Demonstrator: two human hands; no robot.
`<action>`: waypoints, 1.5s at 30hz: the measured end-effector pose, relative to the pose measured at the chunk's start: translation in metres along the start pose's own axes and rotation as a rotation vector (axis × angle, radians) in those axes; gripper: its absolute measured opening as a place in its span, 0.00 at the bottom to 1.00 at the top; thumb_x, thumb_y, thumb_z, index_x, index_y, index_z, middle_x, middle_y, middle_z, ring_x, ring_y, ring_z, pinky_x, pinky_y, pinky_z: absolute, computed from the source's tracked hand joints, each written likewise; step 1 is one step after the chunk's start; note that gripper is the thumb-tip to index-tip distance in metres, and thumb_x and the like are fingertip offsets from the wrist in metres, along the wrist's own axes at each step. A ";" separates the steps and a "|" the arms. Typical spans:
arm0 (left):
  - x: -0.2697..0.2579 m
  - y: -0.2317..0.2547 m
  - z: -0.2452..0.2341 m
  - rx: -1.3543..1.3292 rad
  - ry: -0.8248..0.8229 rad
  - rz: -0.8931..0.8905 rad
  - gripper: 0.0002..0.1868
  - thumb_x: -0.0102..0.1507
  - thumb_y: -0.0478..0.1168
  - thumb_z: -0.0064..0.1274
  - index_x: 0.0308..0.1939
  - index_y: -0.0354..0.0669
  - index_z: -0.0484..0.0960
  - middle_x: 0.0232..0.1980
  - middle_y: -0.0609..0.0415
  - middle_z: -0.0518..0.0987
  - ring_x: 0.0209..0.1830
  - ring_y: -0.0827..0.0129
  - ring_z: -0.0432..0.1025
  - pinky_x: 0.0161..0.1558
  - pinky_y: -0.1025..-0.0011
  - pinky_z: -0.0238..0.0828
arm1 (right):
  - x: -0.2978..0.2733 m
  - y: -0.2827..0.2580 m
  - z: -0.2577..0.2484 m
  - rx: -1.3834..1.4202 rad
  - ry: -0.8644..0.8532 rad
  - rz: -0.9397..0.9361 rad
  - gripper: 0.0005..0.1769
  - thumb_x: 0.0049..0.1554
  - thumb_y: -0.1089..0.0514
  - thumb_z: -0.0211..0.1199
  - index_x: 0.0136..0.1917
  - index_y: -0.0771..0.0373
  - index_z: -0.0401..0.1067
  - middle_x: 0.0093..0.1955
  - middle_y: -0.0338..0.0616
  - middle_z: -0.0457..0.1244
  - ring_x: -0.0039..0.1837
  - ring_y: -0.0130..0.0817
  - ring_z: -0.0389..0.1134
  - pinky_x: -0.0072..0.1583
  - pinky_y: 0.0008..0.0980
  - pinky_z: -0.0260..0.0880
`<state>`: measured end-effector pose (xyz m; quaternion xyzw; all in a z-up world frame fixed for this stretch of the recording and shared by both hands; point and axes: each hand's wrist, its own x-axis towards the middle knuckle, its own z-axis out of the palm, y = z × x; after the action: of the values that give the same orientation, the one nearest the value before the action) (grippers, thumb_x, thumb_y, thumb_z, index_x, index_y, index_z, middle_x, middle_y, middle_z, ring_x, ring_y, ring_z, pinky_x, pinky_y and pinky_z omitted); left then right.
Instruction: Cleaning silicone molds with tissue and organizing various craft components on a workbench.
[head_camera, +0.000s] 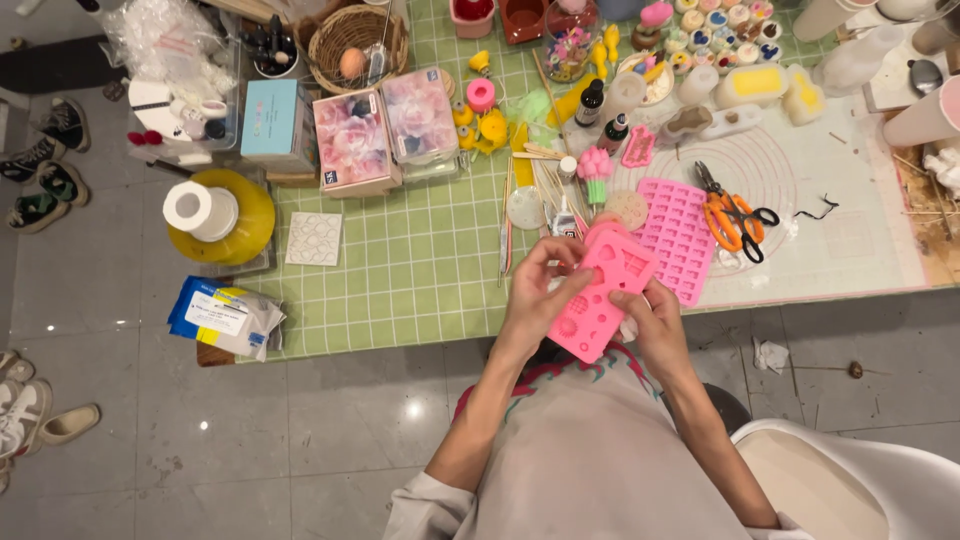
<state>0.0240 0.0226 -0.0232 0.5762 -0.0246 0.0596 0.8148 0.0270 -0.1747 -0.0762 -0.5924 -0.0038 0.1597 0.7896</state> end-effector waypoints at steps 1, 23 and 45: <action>-0.003 -0.002 -0.002 0.000 -0.001 0.000 0.11 0.64 0.33 0.61 0.46 0.40 0.75 0.53 0.56 0.76 0.52 0.73 0.71 0.56 0.71 0.67 | -0.001 0.002 0.000 0.000 0.001 -0.001 0.12 0.63 0.61 0.61 0.58 0.68 0.73 0.41 0.40 0.67 0.35 0.21 0.63 0.35 0.24 0.61; -0.008 0.040 0.023 0.661 0.143 0.369 0.19 0.61 0.32 0.61 0.56 0.37 0.77 0.58 0.43 0.77 0.59 0.48 0.74 0.61 0.60 0.71 | 0.007 -0.032 -0.022 0.193 0.103 -0.185 0.10 0.69 0.57 0.56 0.59 0.66 0.69 0.47 0.44 0.68 0.41 0.30 0.67 0.42 0.31 0.68; 0.020 -0.039 0.036 0.632 -0.084 0.326 0.35 0.55 0.38 0.68 0.63 0.37 0.69 0.77 0.30 0.50 0.78 0.40 0.45 0.73 0.49 0.47 | -0.033 -0.048 -0.079 -0.319 0.333 -0.281 0.08 0.66 0.60 0.63 0.55 0.68 0.72 0.46 0.41 0.68 0.41 0.25 0.68 0.43 0.25 0.67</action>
<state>0.0499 -0.0232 -0.0454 0.7901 -0.1300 0.1697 0.5745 0.0227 -0.2686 -0.0481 -0.7212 0.0189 -0.0539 0.6903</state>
